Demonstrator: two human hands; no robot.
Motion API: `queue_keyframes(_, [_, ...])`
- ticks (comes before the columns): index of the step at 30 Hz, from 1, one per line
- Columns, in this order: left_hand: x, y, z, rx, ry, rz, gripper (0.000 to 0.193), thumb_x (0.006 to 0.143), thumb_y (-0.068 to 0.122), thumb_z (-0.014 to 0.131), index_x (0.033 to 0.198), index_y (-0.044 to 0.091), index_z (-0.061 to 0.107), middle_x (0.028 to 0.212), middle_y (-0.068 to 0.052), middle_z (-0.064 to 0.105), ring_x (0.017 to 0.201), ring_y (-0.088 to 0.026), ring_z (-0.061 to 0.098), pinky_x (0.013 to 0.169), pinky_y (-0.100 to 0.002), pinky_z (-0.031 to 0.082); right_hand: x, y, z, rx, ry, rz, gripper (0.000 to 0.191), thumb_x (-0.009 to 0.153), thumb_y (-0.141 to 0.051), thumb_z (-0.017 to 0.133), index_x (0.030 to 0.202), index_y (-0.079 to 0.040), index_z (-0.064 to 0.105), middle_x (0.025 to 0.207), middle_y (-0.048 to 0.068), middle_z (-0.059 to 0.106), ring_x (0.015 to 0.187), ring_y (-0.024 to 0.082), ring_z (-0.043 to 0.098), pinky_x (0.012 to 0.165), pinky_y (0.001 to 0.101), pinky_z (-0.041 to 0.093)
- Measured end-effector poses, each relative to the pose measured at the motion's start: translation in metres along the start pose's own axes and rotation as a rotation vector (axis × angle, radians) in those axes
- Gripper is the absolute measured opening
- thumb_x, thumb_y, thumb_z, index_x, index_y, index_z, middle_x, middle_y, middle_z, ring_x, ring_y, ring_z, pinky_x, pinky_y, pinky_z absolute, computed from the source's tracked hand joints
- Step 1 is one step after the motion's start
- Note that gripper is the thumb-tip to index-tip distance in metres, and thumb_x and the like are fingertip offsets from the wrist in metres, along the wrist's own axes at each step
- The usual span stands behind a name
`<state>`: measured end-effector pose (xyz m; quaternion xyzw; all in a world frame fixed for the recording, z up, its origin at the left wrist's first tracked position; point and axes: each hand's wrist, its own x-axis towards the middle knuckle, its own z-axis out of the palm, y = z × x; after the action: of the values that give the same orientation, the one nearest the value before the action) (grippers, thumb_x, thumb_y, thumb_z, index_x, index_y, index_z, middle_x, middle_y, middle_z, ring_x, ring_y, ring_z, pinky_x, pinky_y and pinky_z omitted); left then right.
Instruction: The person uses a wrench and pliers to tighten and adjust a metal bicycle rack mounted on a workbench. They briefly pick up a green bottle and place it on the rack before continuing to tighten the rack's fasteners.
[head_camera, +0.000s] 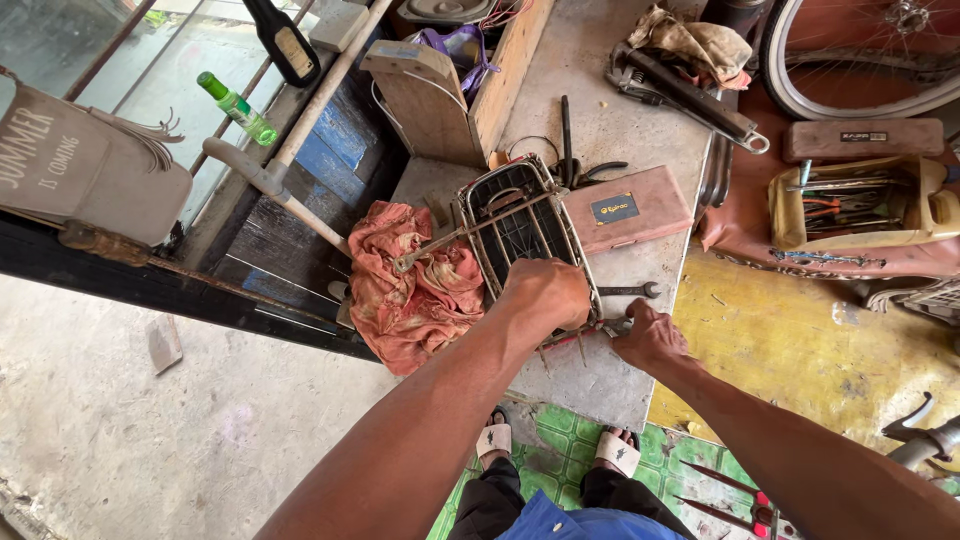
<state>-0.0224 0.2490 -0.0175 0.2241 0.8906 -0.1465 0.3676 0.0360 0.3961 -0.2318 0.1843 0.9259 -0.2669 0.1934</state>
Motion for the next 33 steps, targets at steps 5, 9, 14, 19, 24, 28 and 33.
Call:
queue_keyframes(5, [0.010,0.011,-0.005,-0.023,-0.068,-0.031,0.038,0.095,0.029,0.066,0.122,0.002,0.069,0.109,-0.019,0.076,0.089,-0.030,0.079,0.076,-0.047,0.066,0.001,-0.005,-0.003,0.065,0.049,-0.145,0.046,0.080,-0.039,0.081,0.116,-0.013,0.069,0.106,0.016,0.074,0.106,0.034,0.069,0.088,0.0471,0.056])
queue_keyframes(9, [0.023,0.021,-0.002,-0.103,-0.004,-0.026,0.042,0.086,0.022,0.075,0.123,0.003,0.071,0.116,-0.018,0.074,0.093,-0.034,0.075,0.078,-0.053,0.063,0.012,-0.001,-0.003,0.050,0.033,-0.184,0.026,0.082,-0.033,0.076,0.089,-0.008,0.075,0.091,0.015,0.077,0.091,0.033,0.074,0.081,0.0453,0.058])
queue_keyframes(14, [0.039,0.022,0.012,-0.146,0.038,-0.027,0.049,0.085,0.022,0.075,0.128,-0.001,0.069,0.121,-0.023,0.072,0.096,-0.037,0.075,0.077,-0.055,0.063,0.021,0.014,-0.009,0.079,-0.014,-0.272,0.026,0.081,-0.030,0.078,0.083,-0.005,0.073,0.081,0.013,0.076,0.078,0.026,0.073,0.073,0.0413,0.059])
queue_keyframes(19, [0.053,0.020,0.015,-0.150,0.038,-0.048,0.047,0.088,0.017,0.068,0.129,-0.005,0.065,0.120,-0.026,0.071,0.095,-0.040,0.077,0.075,-0.055,0.065,0.013,0.032,-0.033,0.392,-0.277,-0.068,0.018,0.092,-0.022,0.069,0.094,-0.004,0.073,0.082,0.009,0.079,0.068,0.018,0.071,0.060,0.0340,0.057])
queue_keyframes(24, [0.065,0.020,0.020,-0.169,0.055,-0.066,0.044,0.088,0.015,0.066,0.127,-0.005,0.064,0.116,-0.028,0.073,0.093,-0.039,0.077,0.077,-0.051,0.064,0.003,0.048,-0.048,0.557,-0.353,0.062,0.020,0.095,-0.016,0.067,0.104,0.000,0.076,0.088,0.010,0.079,0.072,0.015,0.071,0.059,0.0314,0.055])
queue_keyframes(28, [0.071,0.015,0.029,-0.252,0.123,-0.083,0.047,0.092,0.014,0.062,0.132,-0.009,0.055,0.114,-0.030,0.072,0.093,-0.039,0.078,0.075,-0.048,0.065,0.006,0.066,-0.043,0.839,-0.273,0.157,0.021,0.095,-0.014,0.062,0.111,-0.001,0.069,0.085,0.009,0.075,0.067,0.016,0.068,0.058,0.0315,0.054])
queue_keyframes(33, [0.069,0.001,0.038,-0.252,0.160,-0.020,0.033,0.090,0.012,0.061,0.119,0.000,0.072,0.117,-0.020,0.074,0.102,-0.032,0.076,0.083,-0.045,0.063,0.009,0.057,-0.046,1.026,-0.120,0.137,0.020,0.097,-0.012,0.057,0.111,0.001,0.064,0.075,0.006,0.056,0.055,0.014,0.050,0.047,0.0314,0.042])
